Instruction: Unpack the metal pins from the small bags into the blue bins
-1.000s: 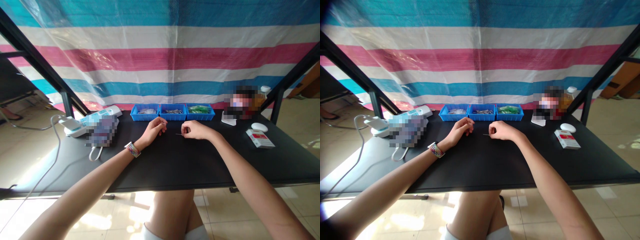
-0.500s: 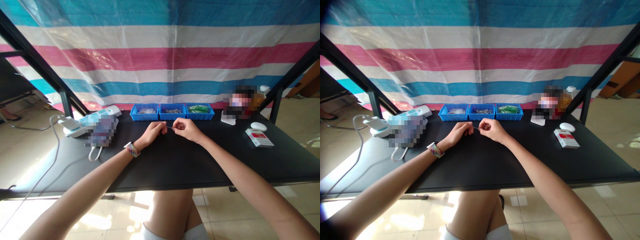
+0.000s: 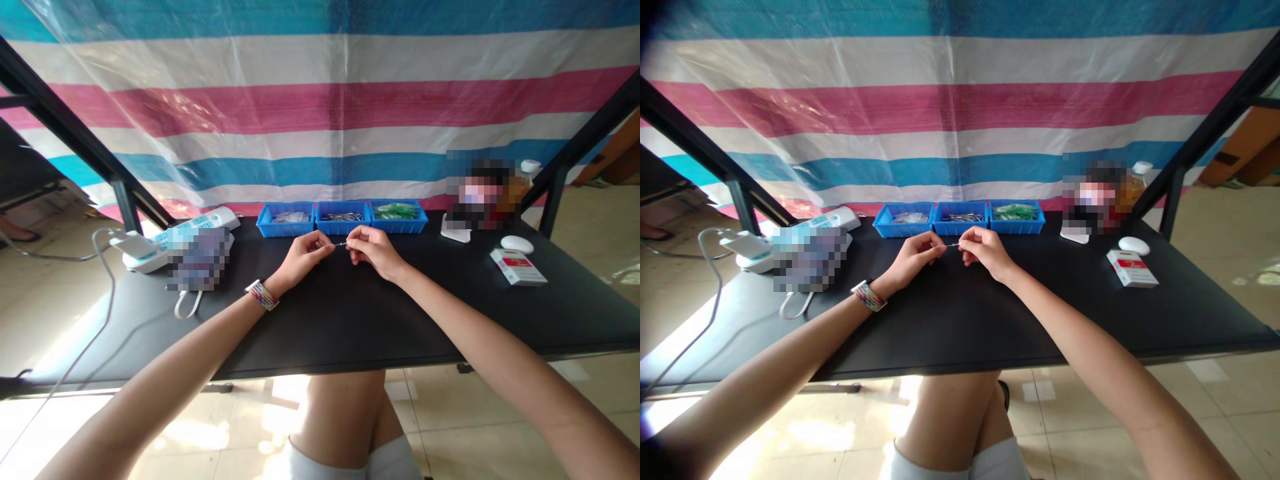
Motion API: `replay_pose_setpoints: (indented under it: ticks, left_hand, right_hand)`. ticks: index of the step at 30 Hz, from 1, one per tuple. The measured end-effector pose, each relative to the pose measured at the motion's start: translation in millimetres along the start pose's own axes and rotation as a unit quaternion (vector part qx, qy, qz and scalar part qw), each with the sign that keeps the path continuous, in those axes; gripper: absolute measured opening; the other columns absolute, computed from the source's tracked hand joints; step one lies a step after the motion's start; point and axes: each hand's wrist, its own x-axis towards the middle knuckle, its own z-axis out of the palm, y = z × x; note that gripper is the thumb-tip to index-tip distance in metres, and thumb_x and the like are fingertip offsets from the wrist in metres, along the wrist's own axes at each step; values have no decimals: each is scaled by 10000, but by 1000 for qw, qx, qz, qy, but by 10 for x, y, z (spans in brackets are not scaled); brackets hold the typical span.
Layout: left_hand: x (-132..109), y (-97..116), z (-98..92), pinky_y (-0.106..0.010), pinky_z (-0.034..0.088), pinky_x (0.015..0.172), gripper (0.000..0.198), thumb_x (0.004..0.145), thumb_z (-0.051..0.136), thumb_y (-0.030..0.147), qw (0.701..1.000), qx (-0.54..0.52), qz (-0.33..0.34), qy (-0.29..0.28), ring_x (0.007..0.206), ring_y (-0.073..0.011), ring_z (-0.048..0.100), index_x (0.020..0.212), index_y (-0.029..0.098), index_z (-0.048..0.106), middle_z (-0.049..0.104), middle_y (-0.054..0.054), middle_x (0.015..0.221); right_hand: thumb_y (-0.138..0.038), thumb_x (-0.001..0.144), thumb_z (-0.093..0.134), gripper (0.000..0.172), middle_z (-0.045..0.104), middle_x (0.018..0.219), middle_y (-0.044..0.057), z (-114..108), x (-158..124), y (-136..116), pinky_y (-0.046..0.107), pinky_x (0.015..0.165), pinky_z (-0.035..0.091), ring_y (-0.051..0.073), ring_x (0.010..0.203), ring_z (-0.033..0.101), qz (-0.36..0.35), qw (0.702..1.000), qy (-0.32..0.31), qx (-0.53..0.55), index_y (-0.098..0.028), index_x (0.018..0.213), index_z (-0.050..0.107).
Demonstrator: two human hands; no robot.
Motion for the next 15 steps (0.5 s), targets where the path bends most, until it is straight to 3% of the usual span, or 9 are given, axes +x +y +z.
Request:
replay_pose_setpoints:
  ticks: [4,9,15]
  left_hand:
    - [8,-11,-9,-251,391,590,378,825,812,525,1000,12,-1,-10,651,-126,503,818,180,658,572,15,722]
    - [25,-25,-16,-258,416,585,413,914,672,571,999,5,-34,-25,652,-140,540,794,176,679,611,-15,718]
    - [18,-14,-12,-243,406,576,313,863,753,474,1000,0,-20,-10,627,-124,519,815,180,656,591,5,712]
  right_hand:
    - [-358,681,904,322,655,706,-26,26,-6,27,248,532,566,119,575,625,0,1000,-1,-10,-187,805,660]
    - [-296,689,842,234,643,709,-27,47,7,51,244,536,556,120,583,627,-67,997,26,-36,-189,774,653]
    - [-326,699,844,260,646,790,-24,40,-1,48,246,528,562,110,587,623,-52,997,27,-40,-194,830,662]
